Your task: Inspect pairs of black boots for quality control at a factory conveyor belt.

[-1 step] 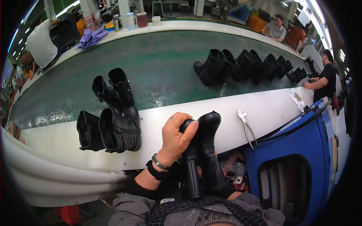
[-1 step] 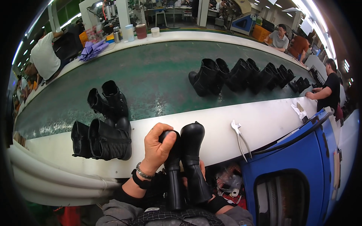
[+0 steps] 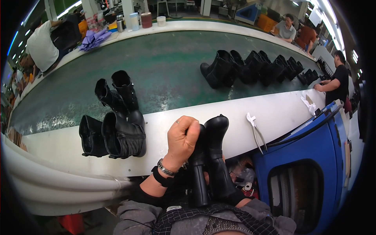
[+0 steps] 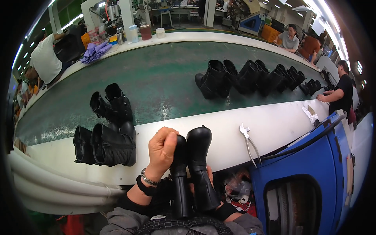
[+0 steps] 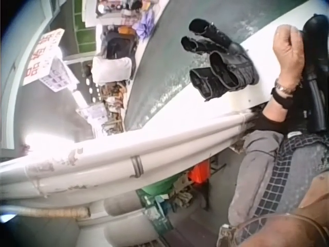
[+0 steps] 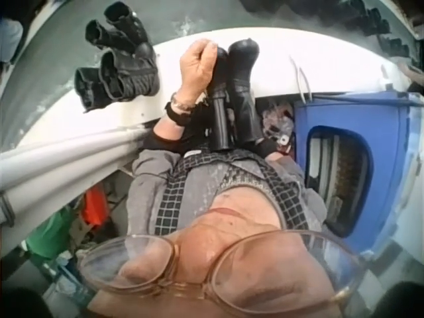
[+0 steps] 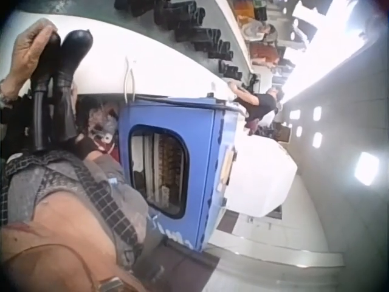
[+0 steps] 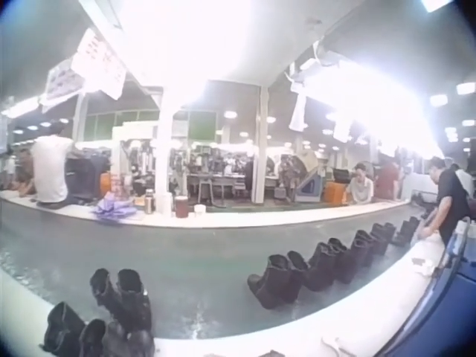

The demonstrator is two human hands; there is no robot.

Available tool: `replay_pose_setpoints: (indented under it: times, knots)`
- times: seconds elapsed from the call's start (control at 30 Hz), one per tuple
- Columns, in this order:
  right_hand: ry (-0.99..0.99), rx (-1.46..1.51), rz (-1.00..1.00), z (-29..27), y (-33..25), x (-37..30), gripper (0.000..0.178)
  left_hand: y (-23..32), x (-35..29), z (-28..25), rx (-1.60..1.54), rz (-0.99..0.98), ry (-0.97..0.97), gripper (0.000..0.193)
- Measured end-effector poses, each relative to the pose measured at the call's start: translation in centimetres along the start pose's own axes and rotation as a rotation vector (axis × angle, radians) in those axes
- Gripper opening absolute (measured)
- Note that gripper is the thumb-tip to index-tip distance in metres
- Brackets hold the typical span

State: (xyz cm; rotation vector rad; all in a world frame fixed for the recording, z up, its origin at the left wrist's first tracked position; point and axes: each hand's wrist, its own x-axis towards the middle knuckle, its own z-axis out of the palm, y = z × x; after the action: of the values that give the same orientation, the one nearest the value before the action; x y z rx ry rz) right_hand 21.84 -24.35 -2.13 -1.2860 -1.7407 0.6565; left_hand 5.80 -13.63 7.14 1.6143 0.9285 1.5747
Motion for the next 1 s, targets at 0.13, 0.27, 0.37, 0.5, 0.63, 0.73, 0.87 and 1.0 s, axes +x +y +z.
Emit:
replay_pose_setpoints:
  times: [0.13, 0.27, 0.37, 0.5, 0.63, 0.73, 0.87, 1.0]
  knots:
    - [-0.026, 0.118, 0.123, -0.2, 0.3, -0.3, 0.059, -0.4, -0.1, 0.4, -0.053, -0.021, 0.045, 0.027]
    - [0.013, 0.160, 0.112, -0.4, -0.6, 0.0, 0.056, -0.6, -0.3, 0.7, -0.137, -0.034, 0.112, 0.031]
    - [0.016, -0.001, -0.061, -1.3, -1.5, 0.4, 0.056, -0.9, -1.1, 0.8, -0.147, -0.032, 0.084, 0.029]
    - [-0.019, 0.000, -0.036, -2.0, -2.5, 0.8, 0.054, -1.7, -3.0, 0.7, -0.160, 0.002, 0.069, 0.031]
    - [-0.038, -0.011, 0.022, -1.7, -2.3, 0.9, 0.046, -3.0, -4.7, 0.5, -0.332, -0.075, -0.023, 0.038]
    - [-0.040, 0.017, 0.080, -1.4, -1.8, 0.9, 0.056, -3.6, -5.6, 0.4, -0.358, -0.089, -0.062, 0.049]
    - [-0.042, 0.129, 0.218, -1.5, -1.8, 0.7, 0.057, -3.4, -6.2, 0.1, -0.261, -0.161, -0.096, 0.059]
    - [-0.067, 0.075, 0.198, -1.5, -1.9, 0.6, 0.058, -3.1, -5.8, 0.2, -0.227, -0.195, -0.070, 0.055]
